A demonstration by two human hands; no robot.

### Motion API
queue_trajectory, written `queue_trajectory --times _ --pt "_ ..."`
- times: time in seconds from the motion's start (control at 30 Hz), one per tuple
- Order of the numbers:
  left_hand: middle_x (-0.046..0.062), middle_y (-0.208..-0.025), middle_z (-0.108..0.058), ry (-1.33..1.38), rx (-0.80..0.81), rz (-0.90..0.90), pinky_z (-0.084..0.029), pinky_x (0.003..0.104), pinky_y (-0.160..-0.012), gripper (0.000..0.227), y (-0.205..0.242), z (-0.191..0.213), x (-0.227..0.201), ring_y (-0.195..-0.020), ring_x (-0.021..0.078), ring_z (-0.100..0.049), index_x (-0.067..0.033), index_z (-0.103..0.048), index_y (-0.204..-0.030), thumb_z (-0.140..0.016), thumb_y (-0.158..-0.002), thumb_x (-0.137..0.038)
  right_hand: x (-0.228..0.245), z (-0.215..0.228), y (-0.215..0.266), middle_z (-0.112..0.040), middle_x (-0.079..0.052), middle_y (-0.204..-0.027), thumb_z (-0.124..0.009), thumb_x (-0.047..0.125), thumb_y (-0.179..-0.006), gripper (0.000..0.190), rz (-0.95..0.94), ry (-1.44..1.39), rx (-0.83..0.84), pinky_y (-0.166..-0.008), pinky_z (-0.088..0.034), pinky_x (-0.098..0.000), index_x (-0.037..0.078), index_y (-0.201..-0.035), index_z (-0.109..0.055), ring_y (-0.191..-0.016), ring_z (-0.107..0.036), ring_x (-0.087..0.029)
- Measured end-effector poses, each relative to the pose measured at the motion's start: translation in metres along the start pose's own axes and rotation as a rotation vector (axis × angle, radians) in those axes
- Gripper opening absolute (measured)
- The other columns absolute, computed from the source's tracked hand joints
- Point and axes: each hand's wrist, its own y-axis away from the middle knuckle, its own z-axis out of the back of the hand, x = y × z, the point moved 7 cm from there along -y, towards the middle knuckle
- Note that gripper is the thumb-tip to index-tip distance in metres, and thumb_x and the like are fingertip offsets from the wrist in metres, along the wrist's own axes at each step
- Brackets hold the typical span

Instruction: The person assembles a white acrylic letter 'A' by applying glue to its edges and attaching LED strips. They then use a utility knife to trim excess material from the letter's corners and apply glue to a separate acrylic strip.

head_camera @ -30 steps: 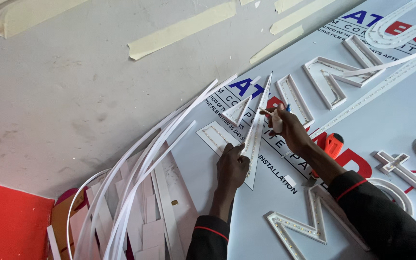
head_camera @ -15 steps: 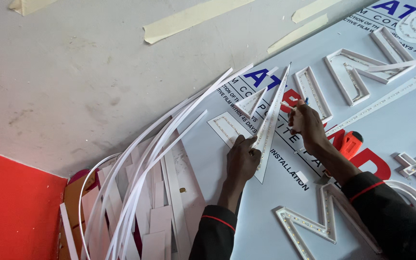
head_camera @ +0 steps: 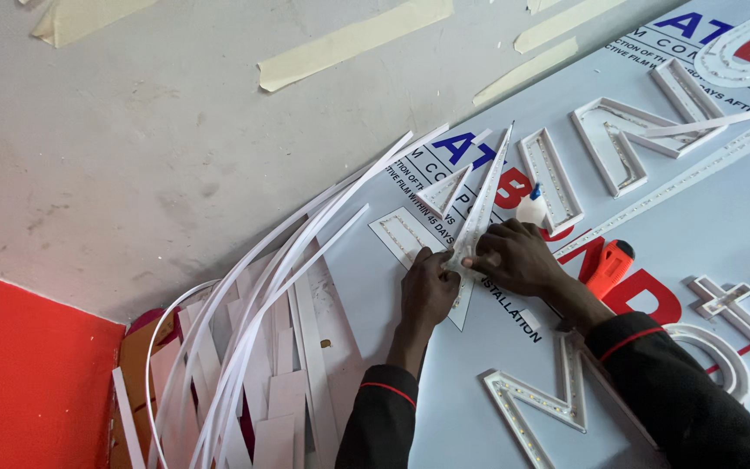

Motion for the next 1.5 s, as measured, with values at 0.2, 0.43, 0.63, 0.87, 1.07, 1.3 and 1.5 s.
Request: queue_trajectory --times 0.2,0.43,0.63,0.87,1.07,1.3,1.5 --pt "0.011 -0.093 -0.061 0.062 -0.013 0.035 -0.062 0.048 -0.075 0.042 0.004 -0.001 -0.006 -0.085 0.0323 -0.075 -0.0015 -0.081 -0.134 -0.063 -0.098 -0.013 -0.029 -0.004 -0.001 -0.066 -0.007 -0.074 -0.052 0.06 -0.118 0.06 0.062 -0.029 -0.291 -0.089 -0.06 -0.0519 0.015 -0.084 -0.072 -0.087 -0.077 -0.035" --pt "0.005 -0.091 -0.06 -0.025 -0.007 0.044 -0.064 0.051 -0.081 0.044 -0.004 -0.013 0.016 -0.089 0.0295 -0.075 -0.0053 -0.082 -0.135 -0.062 -0.097 -0.015 -0.025 0.014 0.003 -0.057 -0.009 -0.062 -0.056 0.044 -0.123 0.057 0.089 -0.098 -0.477 -0.062 -0.053 -0.0464 0.013 -0.076 -0.062 -0.065 -0.068 -0.037" --pt "0.007 -0.09 -0.061 -0.058 -0.049 -0.018 -0.065 0.053 -0.083 0.043 -0.009 -0.017 0.024 -0.09 0.031 -0.075 -0.005 -0.082 -0.133 -0.063 -0.095 -0.015 -0.011 0.034 0.008 -0.065 -0.01 -0.068 -0.061 0.036 -0.123 0.04 0.119 -0.227 -0.547 -0.06 -0.055 -0.0419 0.011 -0.093 -0.072 -0.069 -0.071 -0.035" --pt "0.005 -0.09 -0.06 -0.004 -0.021 0.0 -0.064 0.048 -0.08 0.043 -0.001 -0.005 0.013 -0.087 0.0229 -0.073 -0.0037 -0.081 -0.135 -0.063 -0.097 -0.013 -0.003 0.045 0.026 -0.061 -0.013 -0.068 -0.062 0.029 -0.124 0.038 0.067 -0.235 -0.556 -0.059 -0.052 -0.0483 0.008 -0.093 -0.071 -0.069 -0.068 -0.041" --pt "0.005 -0.09 -0.057 0.016 -0.019 0.01 -0.062 0.047 -0.08 0.045 -0.003 -0.008 0.013 -0.087 0.0218 -0.071 -0.0045 -0.08 -0.137 -0.063 -0.096 -0.013 0.016 0.058 0.035 -0.076 -0.023 -0.106 -0.061 -0.003 -0.105 0.027 0.13 -0.06 -0.222 -0.082 -0.063 -0.0572 0.003 -0.128 -0.072 -0.113 -0.075 -0.05" --pt "0.005 -0.089 -0.055 0.005 -0.029 0.002 -0.06 0.045 -0.08 0.048 -0.01 -0.014 0.024 -0.085 0.0223 -0.066 -0.0073 -0.081 -0.138 -0.062 -0.095 -0.014 0.003 0.032 -0.035 -0.078 -0.033 -0.128 -0.068 -0.018 -0.097 0.068 0.078 0.021 0.171 -0.086 -0.067 -0.0601 0.003 -0.159 -0.054 -0.116 -0.079 -0.053" --pt "0.007 -0.092 -0.06 0.019 -0.03 0.027 -0.062 0.047 -0.086 0.046 0.001 -0.011 0.013 -0.09 0.0236 -0.07 -0.0058 -0.081 -0.138 -0.062 -0.096 -0.009 -0.012 0.012 -0.046 -0.082 -0.028 -0.12 -0.069 -0.01 -0.1 0.059 0.038 0.089 0.268 -0.084 -0.067 -0.0576 0.003 -0.156 -0.058 -0.11 -0.082 -0.049"
